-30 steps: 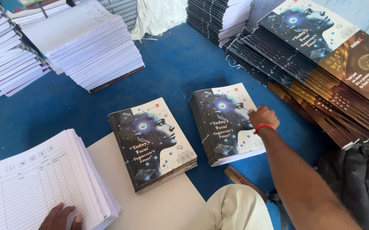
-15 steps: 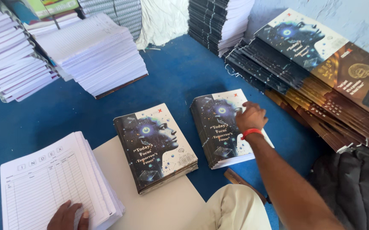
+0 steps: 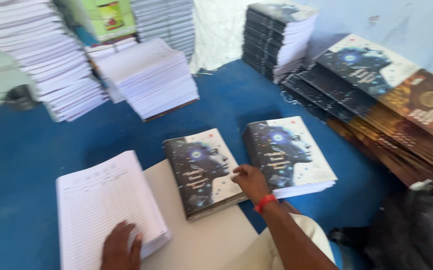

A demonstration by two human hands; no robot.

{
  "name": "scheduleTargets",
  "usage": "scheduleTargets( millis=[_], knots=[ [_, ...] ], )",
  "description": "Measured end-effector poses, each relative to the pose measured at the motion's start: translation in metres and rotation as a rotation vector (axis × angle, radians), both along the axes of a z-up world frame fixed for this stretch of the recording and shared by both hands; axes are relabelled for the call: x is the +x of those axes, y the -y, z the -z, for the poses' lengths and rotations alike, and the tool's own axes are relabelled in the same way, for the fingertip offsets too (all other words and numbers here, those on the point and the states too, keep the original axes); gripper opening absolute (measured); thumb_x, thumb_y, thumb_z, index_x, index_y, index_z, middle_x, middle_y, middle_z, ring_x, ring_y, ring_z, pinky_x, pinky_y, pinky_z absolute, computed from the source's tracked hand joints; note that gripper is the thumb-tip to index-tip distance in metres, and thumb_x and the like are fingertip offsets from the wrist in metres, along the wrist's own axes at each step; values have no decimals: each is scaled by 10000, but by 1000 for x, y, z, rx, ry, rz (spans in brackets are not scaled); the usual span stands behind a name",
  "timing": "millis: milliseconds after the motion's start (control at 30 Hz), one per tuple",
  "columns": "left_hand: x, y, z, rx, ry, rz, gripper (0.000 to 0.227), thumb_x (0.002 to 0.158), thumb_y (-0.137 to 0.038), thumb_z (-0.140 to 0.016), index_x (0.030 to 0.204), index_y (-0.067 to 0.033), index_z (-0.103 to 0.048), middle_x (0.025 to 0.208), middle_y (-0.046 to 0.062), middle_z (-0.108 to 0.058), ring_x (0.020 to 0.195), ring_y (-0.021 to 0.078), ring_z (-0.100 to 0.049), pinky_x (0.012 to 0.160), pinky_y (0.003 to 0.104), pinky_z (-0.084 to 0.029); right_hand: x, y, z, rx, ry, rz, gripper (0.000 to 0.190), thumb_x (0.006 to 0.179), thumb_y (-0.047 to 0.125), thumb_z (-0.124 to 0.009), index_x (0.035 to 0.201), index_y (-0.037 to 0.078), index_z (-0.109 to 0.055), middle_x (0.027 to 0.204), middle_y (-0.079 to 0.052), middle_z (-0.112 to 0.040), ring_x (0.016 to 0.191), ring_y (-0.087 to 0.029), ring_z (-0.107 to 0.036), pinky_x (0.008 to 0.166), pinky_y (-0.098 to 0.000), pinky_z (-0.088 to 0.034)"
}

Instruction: The person inserts index sheets into printed covers and stacks the assembled notebooks. They repeatedly pick up an index sheet, slide it into a cover, and place the completed unit onto a growing stack on the floor.

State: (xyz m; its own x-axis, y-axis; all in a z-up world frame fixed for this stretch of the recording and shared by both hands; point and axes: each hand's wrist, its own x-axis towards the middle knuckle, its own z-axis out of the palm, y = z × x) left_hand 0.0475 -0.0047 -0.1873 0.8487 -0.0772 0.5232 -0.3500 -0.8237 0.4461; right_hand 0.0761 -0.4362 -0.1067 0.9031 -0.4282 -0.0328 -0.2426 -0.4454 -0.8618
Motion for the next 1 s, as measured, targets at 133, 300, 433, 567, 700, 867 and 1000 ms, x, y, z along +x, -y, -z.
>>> scheduleTargets(
  millis=[133,300,433,567,700,867,1000],
  knots=[
    [-22,11,-63,-31,-78,-114,331,910,-268,-634,1194,-101,-670,1379,177,-597,1351,364,-508,1174,599,-303,-19,-18,37,-32,-1,-91,308,756,221,-804,1038,100,-772,965,-91,-804,908,-198,-774,831,-323,-593],
    [-17,0,-128,104,-63,-288,349,914,-257,-644,1211,-74,-651,1385,197,-574,1368,396,-472,1156,603,-292,-24,-13,61,-166,-117,-179,330,767,221,-801,1081,126,-770,1006,-85,-802,950,-214,-772,868,-341,-599],
    [0,-29,-142,128,-53,-400,409,925,-282,-645,1253,-39,-632,1401,214,-563,1348,410,-481,1117,594,-361,-21,-18,56,-202,-173,-179,321,811,211,-773,1123,135,-772,1027,-83,-809,968,-214,-777,900,-335,-596],
    [24,-65,-125,-90,-343,-581,446,983,-334,-603,1325,-48,-613,1368,196,-607,1255,405,-563,1034,518,-475,-22,-23,53,-207,-211,-210,318,829,214,-764,1138,139,-770,1027,-78,-817,962,-210,-783,899,-334,-599],
    [49,-102,-92,-230,-468,-673,404,1008,-405,-594,1214,-76,-707,1203,215,-713,1133,403,-668,965,486,-540,-21,-21,53,-237,-246,-200,311,832,223,-774,1130,136,-775,1016,-77,-820,960,-209,-785,899,-334,-596],
    [60,-117,-79,-329,-573,-737,388,892,-462,-736,1056,-114,-785,1086,184,-761,1057,376,-708,922,466,-569,-20,-18,61,-248,-198,-195,313,827,223,-777,1129,139,-777,1011,-83,-817,960,-218,-784,893,-340,-598],
    [50,-101,-107,-398,-625,-773,425,828,-427,-832,1067,-81,-769,1065,172,-776,1014,333,-750,880,437,-605,-15,-17,64,-273,-217,-212,306,833,220,-768,1130,147,-781,1023,-75,-819,967,-212,-784,899,-338,-598]
  ],
)
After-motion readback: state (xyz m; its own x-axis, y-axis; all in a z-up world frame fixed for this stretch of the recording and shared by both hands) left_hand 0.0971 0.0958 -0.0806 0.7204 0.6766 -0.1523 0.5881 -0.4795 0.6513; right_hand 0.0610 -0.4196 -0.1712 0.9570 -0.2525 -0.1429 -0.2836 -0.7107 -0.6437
